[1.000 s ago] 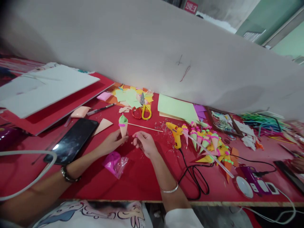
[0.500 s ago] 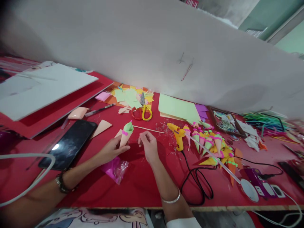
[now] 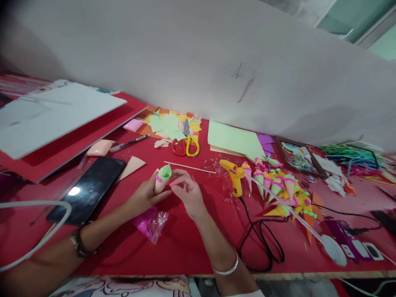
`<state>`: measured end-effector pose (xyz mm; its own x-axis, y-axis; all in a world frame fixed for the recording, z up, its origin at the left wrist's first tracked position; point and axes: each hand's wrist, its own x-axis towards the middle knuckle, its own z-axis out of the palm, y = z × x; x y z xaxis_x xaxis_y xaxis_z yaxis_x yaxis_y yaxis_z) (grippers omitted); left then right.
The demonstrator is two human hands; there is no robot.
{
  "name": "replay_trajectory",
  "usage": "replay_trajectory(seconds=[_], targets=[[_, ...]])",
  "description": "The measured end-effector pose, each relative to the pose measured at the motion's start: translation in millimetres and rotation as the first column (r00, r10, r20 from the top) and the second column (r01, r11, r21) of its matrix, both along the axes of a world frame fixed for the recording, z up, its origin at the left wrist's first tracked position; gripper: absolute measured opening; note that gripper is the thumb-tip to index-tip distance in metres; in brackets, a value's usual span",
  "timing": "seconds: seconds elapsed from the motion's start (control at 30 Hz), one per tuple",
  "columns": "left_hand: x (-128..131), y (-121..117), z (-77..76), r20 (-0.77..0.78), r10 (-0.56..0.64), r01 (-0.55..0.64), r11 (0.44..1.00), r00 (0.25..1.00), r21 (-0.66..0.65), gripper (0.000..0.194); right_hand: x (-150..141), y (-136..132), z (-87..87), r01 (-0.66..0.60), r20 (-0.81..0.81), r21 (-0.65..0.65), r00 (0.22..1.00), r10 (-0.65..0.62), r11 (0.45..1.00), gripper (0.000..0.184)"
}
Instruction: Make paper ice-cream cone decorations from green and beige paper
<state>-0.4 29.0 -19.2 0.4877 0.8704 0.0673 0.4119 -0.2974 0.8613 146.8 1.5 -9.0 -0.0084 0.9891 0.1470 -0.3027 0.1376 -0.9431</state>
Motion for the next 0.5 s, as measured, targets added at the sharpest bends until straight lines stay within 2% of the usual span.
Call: replay_trajectory(seconds=[0.13, 0.3, 0.5], targets=[[0.2, -1.7, 1.1, 0.095, 0.063, -0.056, 0.996, 0.993, -0.073, 0.037, 0.1, -1.4, -2.3, -0.004, 0.117, -0.022, 0.993, 0.007, 1.0, 0.003], [1.7, -1.2, 2.5, 0.208, 0.069, -0.035, 0.986, 0.976, -0.162, 0.041, -2.0, -4.3, -4.4, -0.015, 0.082, -0.165, 0.996, 0.028, 0.986, 0.007], [4.8, -2.5, 5.4, 0.188, 0.058, -0.037, 0.993, 0.98, -0.113, 0.042, -3.3, -4.4, -2.7, 0.044, 0.041, -0.187, 0.998, -0.037, 0.981, 0.011]])
